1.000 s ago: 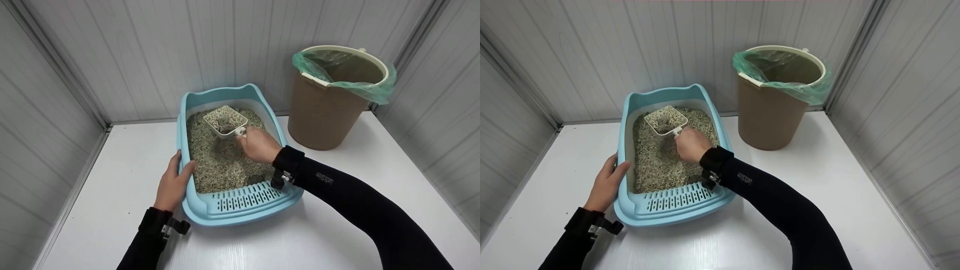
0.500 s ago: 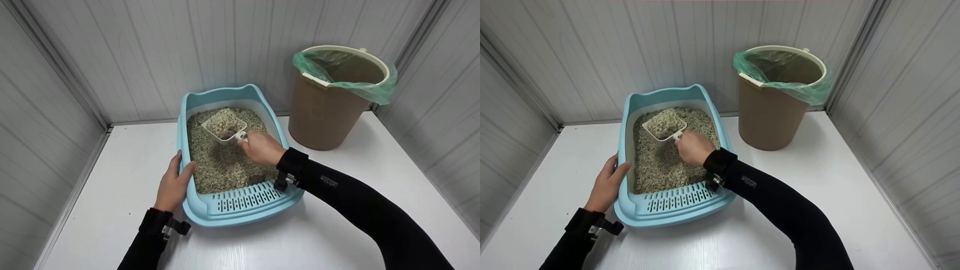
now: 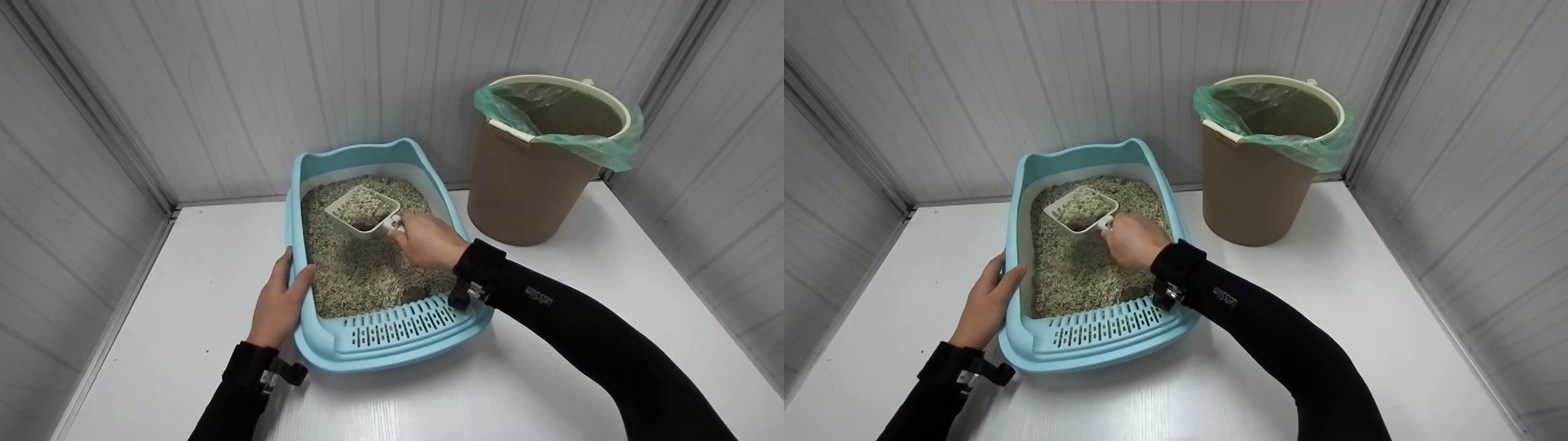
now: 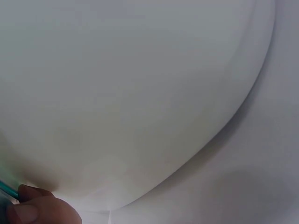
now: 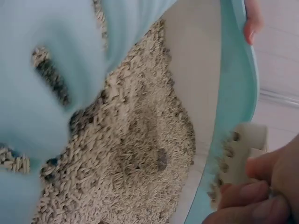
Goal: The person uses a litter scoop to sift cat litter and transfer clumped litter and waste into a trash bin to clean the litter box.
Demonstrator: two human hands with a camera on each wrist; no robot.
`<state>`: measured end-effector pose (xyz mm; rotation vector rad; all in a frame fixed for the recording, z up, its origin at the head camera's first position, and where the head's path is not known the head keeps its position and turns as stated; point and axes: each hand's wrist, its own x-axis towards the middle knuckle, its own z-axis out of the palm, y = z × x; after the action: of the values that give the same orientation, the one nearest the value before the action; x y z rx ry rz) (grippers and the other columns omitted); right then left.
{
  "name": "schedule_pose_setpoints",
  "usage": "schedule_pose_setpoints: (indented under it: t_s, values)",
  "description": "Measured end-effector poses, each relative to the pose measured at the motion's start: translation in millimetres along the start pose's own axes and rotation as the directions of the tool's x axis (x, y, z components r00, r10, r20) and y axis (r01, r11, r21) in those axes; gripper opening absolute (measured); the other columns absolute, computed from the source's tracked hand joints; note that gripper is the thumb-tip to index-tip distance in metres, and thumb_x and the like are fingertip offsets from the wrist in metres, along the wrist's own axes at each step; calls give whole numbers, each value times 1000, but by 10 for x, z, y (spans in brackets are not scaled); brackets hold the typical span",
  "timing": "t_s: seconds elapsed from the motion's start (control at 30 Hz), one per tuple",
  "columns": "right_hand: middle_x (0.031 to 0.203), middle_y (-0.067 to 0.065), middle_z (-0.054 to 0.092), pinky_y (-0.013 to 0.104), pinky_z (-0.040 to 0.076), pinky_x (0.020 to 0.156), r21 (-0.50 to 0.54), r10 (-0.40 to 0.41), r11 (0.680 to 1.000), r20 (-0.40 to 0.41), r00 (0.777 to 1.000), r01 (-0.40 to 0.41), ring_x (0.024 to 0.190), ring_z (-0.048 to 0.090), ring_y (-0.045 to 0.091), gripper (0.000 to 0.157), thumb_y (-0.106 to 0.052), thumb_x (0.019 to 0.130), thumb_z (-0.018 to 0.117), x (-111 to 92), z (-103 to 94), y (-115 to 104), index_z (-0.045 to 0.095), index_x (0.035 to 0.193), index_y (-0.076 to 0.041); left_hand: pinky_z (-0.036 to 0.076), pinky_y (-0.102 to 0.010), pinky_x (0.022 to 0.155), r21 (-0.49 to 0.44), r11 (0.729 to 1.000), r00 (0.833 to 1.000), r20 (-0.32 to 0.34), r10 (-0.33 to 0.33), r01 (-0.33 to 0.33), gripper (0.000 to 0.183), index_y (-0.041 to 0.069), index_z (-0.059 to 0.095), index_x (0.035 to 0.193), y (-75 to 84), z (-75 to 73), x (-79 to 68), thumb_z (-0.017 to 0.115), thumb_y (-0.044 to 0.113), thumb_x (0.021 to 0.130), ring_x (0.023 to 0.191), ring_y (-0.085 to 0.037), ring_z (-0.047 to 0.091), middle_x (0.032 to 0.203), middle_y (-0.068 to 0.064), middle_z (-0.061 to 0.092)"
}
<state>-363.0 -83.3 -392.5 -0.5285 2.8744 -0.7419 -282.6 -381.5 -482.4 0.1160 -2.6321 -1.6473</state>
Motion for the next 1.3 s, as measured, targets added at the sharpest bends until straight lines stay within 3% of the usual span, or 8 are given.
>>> schedule_pose_setpoints:
  t_s: [0.3,0.63,1.0,1.3]
  values:
    - [91,5,54,42,47,76,-9,-24,1000,3,1000,24,78,54,23,34,-33,121,52,-23,-13,39,63,123,-1,34,-58,128,3,1000,1000,-5,11,-11,89,20,19,181,15,26,3,53,66,112,161,-41,38,182,-18,28]
    - [86,4,49,40,43,73,7,-16,1000,17,1000,15,73,49,21,33,-34,122,49,-17,-75,71,62,121,-3,35,-59,127,4,1000,1000,-3,2,-2,91,23,19,181,33,-3,2,53,69,111,159,-43,41,181,-19,30]
    - [93,8,54,42,42,78,-3,-3,1000,33,999,3,78,51,23,43,-37,122,48,-40,-145,108,61,139,0,35,-59,127,-2,1000,1000,7,6,-6,92,22,18,181,19,-2,17,53,70,111,159,-43,41,181,-20,29]
    - [93,8,53,42,41,78,-17,6,1000,32,999,-6,76,50,24,44,-38,122,47,-46,-143,111,60,139,0,31,-57,130,-25,1000,1000,11,7,-6,92,22,17,181,2,-2,-5,54,69,111,163,-41,35,182,-18,26]
